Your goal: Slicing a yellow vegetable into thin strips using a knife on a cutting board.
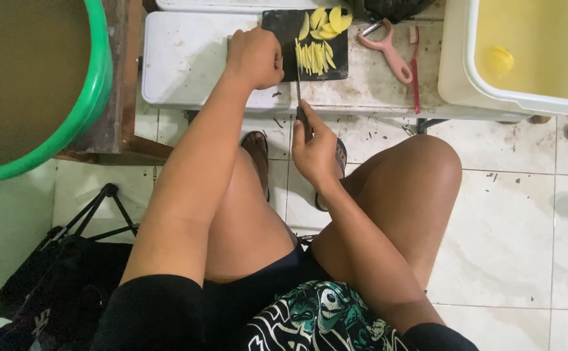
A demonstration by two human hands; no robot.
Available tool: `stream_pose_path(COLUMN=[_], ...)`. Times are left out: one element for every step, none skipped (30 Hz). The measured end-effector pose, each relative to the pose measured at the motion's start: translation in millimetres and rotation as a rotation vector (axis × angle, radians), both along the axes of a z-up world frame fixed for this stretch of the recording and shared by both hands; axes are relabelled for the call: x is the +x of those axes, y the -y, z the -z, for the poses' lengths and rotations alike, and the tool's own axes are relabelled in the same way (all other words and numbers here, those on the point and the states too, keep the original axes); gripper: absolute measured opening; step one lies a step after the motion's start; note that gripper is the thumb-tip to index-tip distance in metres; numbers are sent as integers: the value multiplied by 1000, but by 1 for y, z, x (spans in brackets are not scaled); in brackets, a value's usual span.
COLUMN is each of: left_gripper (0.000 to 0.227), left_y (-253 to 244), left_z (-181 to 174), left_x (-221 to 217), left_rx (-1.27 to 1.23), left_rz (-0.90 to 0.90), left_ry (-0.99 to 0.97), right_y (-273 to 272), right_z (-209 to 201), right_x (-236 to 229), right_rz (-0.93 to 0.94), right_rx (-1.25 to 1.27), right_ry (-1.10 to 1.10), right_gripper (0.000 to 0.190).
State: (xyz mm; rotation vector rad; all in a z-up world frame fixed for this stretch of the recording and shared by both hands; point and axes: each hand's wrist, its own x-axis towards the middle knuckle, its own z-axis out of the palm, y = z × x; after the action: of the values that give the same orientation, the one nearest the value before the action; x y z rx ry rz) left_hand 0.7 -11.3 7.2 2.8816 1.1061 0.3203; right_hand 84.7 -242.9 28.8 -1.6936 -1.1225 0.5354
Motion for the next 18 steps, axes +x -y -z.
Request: stream_pose_path(left_gripper=[16,16,16,16,14,13,13,14,15,15,13,13,13,12,11,11,12,13], left_y=[-1,-1,-2,-2,-2,-3,-2,-2,-2,-5,-7,-8,-9,-10,-11,-13,-15,-18], left_z=[2,5,7,7,7,7,8,8,9,8,7,6,6,5,5,8,12,15], left_x=[0,0,0,0,0,0,0,0,-1,-2,-3,-3,-6,-8,-13,-15,-16,-18], left_rx=[-1,0,0,-1,-20,-40,-40,-45,-49,-49,-43,-37,-36,-35,-33,-33,-16,1], left_rz=[0,4,10,12,16,21,21,29,35,34,-12,-59,-57,-93,-131,-131,-160,-189], left_ry=[0,30,60,60,77,94,94,124,153,153,167,181,181,188,193,192,200,209], right_y=[0,0,1,1,1,1,2,3,3,4,5,6,6,7,7,8,8,7], right_z=[-2,-3,-5,-5,-6,-7,-6,-6,-6,-9,-12,-15,-16,-17,-17,-19,-21,-24], right_x=[0,0,0,0,0,0,1,2,4,4,5,7,7,8,7,5,4,3], right_rz=[0,-4,-6,-4,-5,-6,-6,-5,-5,-6,-19,-31,-29,-55,-84,-84,-90,-96], right_rx=[-1,-12,-24,-25,-17,-9,-10,-15,-19,-19,-39,-59,-59,-65,-72,-72,-119,-165], right_ry=[0,-8,-17,-16,-22,-28,-28,-30,-31,-31,-29,-28,-28,-33,-40,-42,-21,-1], right_gripper=[40,40,41,41,41,40,40,40,41,41,41,42,42,41,41,41,42,42])
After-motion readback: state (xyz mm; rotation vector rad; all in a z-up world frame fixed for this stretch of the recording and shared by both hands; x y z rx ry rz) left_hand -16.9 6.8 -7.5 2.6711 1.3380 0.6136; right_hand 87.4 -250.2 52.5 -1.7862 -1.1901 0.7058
